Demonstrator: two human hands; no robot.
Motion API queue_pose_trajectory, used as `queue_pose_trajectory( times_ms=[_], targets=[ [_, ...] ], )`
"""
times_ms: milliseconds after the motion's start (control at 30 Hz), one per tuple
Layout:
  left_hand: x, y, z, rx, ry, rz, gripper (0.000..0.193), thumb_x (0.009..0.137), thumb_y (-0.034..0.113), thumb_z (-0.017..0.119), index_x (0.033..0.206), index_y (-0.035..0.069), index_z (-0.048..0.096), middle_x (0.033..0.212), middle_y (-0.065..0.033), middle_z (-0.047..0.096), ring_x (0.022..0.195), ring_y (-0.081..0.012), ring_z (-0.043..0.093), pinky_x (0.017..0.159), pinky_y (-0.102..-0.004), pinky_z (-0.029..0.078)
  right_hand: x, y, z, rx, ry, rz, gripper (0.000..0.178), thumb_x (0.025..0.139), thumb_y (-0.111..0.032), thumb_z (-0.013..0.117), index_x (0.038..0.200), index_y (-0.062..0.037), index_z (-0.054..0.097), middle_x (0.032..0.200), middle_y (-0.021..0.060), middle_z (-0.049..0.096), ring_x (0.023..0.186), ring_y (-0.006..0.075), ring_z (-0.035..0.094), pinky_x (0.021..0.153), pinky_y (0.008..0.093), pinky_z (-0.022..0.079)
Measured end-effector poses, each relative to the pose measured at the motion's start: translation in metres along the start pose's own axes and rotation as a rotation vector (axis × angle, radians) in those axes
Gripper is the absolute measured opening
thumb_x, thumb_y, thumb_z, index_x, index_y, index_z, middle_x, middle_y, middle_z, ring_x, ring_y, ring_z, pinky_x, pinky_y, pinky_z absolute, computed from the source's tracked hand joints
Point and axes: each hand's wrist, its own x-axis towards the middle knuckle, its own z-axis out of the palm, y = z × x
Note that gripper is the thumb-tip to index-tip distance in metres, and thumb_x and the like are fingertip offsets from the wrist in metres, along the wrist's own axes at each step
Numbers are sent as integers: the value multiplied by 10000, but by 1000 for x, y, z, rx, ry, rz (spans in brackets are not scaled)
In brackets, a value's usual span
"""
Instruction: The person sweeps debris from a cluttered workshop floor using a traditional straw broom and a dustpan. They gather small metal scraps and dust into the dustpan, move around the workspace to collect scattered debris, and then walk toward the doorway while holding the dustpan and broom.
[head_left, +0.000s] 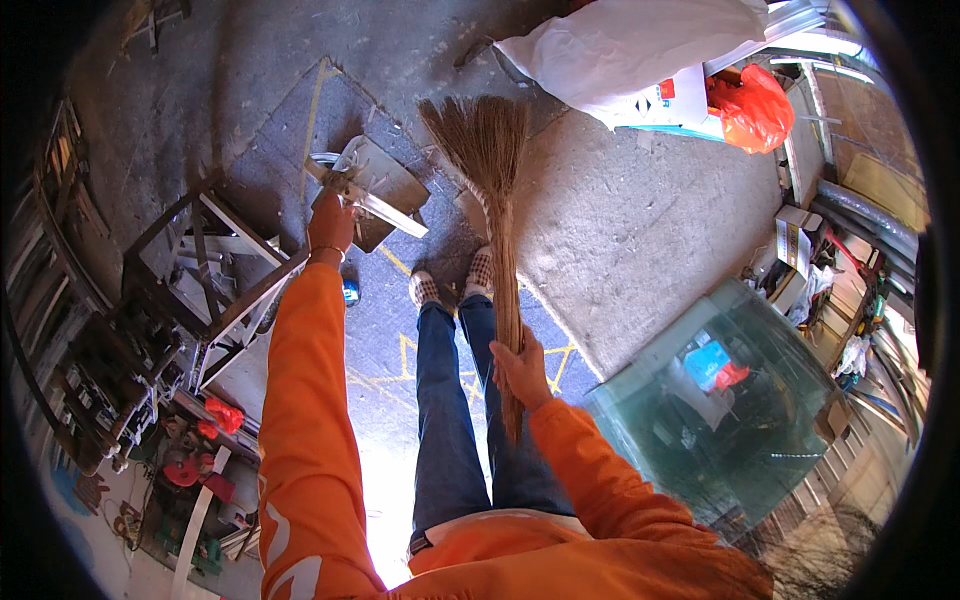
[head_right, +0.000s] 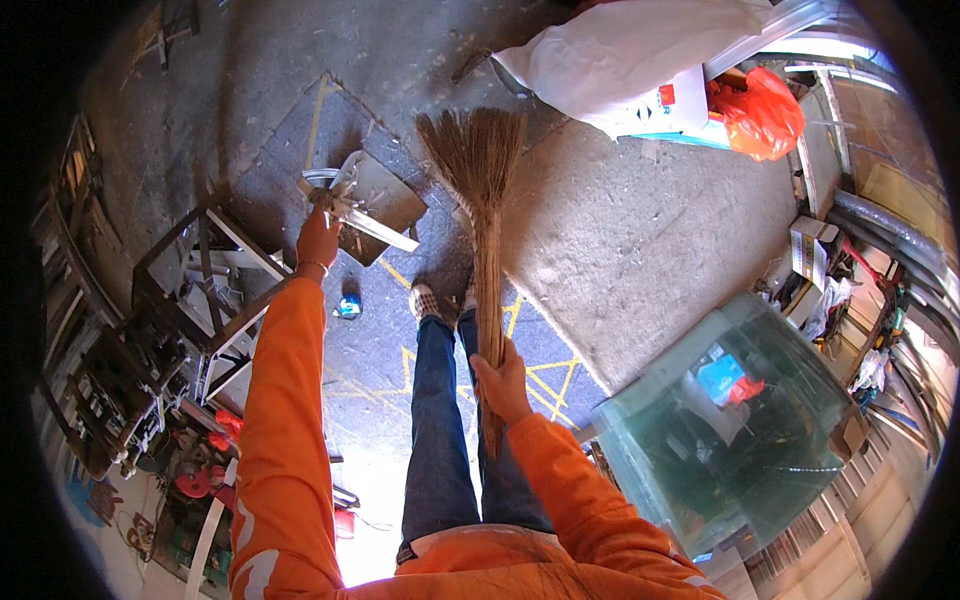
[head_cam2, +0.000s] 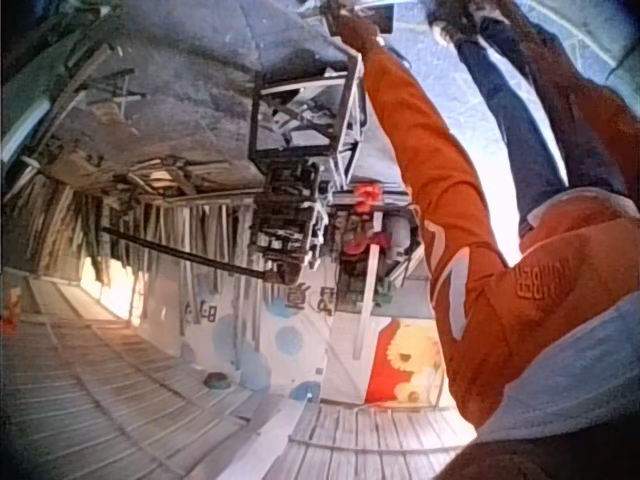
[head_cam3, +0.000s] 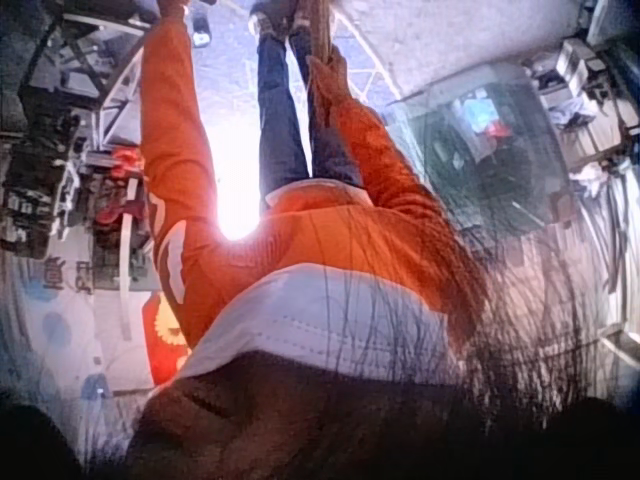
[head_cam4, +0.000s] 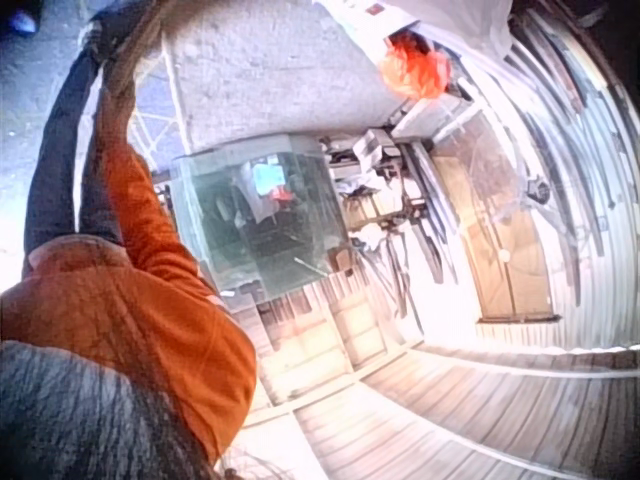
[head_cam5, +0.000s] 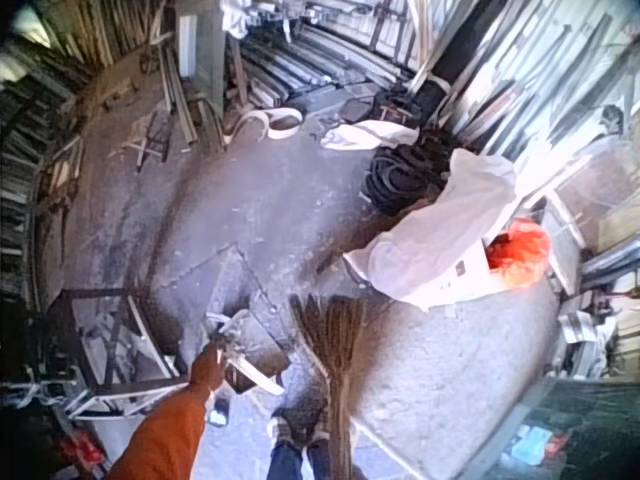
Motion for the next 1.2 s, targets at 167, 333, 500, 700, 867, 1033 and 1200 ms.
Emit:
queue_pose_trajectory(
  times_ms=[167,333,500,700,867,1033,1200],
  targets=[
    [-5,-11,9,-29,76,68,363,884,286,677,1094,11,567,1109,-242,634,1050,-429,603,871,-502,488,28,8,-2,-175,-33,-3,422,859,-86,679,1218,48,503,678,59,571,488,143,580,426,300,473],
    [-21,-36,1,-28,67,60,367,857,238,712,1097,6,560,1067,-262,632,1028,-444,593,864,-505,475,-23,-10,-28,-12,-148,134,404,866,-88,694,1211,13,510,689,51,562,476,143,559,422,294,457],
    [-51,-41,2,14,70,79,367,862,199,708,1119,-8,546,1090,-260,622,1047,-438,588,881,-495,475,-37,-10,-53,-111,37,81,418,876,-70,667,1249,7,494,757,69,582,485,147,564,432,294,482],
    [-72,-36,8,-27,16,114,352,830,148,713,1095,-10,545,1045,-243,619,1015,-435,585,863,-491,482,-21,1,-60,-320,184,35,465,857,-107,683,1258,14,483,817,116,623,521,183,617,437,325,499],
    [-68,-26,24,47,-12,85,310,834,171,720,1025,-2,546,1002,-226,624,999,-426,597,838,-499,495,-34,45,-77,-495,10,-109,552,835,-145,724,1300,23,480,862,160,655,585,209,659,495,340,508],
    [-74,-32,18,39,-24,64,289,855,172,690,1032,-2,544,1021,-232,621,994,-425,602,837,-506,504,-85,-8,-69,-372,-66,165,591,847,-123,721,1355,20,455,834,119,639,566,163,619,488,316,493],
    [-90,-49,22,15,63,123,287,858,144,673,1064,-7,542,1051,-236,615,1039,-430,584,874,-498,483,-73,-25,-66,-332,-47,117,589,863,-110,699,1374,10,433,793,91,630,539,148,597,466,317,485]
  ],
)
